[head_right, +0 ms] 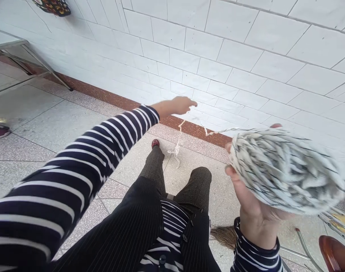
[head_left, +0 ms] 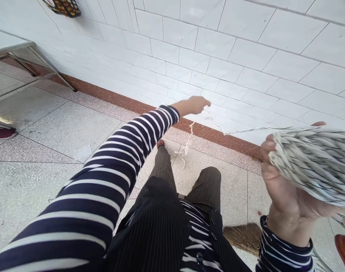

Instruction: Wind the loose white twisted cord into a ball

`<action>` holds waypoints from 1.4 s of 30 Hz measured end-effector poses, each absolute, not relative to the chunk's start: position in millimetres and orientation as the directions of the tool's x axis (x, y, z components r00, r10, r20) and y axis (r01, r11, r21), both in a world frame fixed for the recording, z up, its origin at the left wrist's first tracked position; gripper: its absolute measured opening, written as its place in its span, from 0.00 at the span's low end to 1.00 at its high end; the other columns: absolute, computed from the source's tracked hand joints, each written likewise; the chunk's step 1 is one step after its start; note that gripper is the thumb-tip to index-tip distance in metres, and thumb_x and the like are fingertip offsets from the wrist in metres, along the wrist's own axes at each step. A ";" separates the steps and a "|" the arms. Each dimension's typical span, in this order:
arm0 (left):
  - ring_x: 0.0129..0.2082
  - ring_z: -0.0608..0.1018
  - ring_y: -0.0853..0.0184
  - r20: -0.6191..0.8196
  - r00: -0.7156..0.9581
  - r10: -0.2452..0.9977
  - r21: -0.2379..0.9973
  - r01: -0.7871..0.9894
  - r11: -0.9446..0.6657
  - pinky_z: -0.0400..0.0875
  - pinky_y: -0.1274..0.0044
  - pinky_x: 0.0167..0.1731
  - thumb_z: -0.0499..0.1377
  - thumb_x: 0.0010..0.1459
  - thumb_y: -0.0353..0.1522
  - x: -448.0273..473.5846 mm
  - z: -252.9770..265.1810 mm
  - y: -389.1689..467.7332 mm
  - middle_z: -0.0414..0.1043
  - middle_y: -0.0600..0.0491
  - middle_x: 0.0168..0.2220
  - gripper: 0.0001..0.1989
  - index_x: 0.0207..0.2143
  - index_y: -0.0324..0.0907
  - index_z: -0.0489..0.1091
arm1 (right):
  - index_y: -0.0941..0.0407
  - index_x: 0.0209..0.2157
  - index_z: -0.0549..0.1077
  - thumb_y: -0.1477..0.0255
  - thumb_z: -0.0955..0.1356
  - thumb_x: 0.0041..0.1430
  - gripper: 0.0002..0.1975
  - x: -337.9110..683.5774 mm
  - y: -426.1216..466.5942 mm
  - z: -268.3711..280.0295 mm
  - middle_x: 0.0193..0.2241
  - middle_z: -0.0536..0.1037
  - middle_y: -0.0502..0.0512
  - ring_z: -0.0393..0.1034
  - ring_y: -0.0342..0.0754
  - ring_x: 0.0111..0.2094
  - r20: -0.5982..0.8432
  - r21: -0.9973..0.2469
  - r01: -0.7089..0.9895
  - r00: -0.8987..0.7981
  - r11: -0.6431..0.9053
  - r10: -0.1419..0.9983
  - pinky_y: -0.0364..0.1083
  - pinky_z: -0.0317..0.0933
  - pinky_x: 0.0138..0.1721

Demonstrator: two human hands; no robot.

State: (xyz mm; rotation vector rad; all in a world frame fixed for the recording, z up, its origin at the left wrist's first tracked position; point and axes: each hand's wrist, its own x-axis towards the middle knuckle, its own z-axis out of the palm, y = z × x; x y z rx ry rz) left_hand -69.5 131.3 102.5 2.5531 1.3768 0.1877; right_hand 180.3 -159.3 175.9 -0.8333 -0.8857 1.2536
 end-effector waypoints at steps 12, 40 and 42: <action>0.62 0.75 0.56 0.237 0.629 0.740 0.966 -0.234 -0.111 0.67 0.64 0.62 0.61 0.66 0.40 -9.7 18.2 -21.7 0.75 0.42 0.60 0.25 0.62 0.40 0.72 | 0.41 0.59 0.74 0.59 0.80 0.42 0.39 159.3 -124.9 120.4 0.65 0.71 0.51 0.65 0.60 0.66 -0.087 -0.874 -0.465 -0.132 -0.139 0.987 0.58 0.75 0.55; 0.33 0.78 0.67 -0.117 0.600 0.791 0.790 0.539 -0.292 0.66 0.79 0.37 0.52 0.61 0.25 -67.0 -57.0 -82.6 0.80 0.54 0.33 0.15 0.38 0.41 0.79 | 0.47 0.55 0.72 0.66 0.79 0.41 0.36 165.7 -124.7 90.7 0.60 0.72 0.57 0.69 0.60 0.58 -0.042 -0.973 -0.230 0.063 -0.027 0.997 0.62 0.71 0.56; 0.33 0.78 0.69 -0.116 0.620 0.776 0.894 0.405 -0.190 0.68 0.79 0.37 0.52 0.58 0.24 -66.3 -52.2 -91.1 0.79 0.54 0.32 0.14 0.35 0.40 0.78 | 0.48 0.53 0.70 0.68 0.78 0.41 0.35 165.1 -113.5 84.0 0.55 0.73 0.56 0.69 0.57 0.57 0.048 -0.998 -0.026 0.170 0.054 0.984 0.60 0.67 0.60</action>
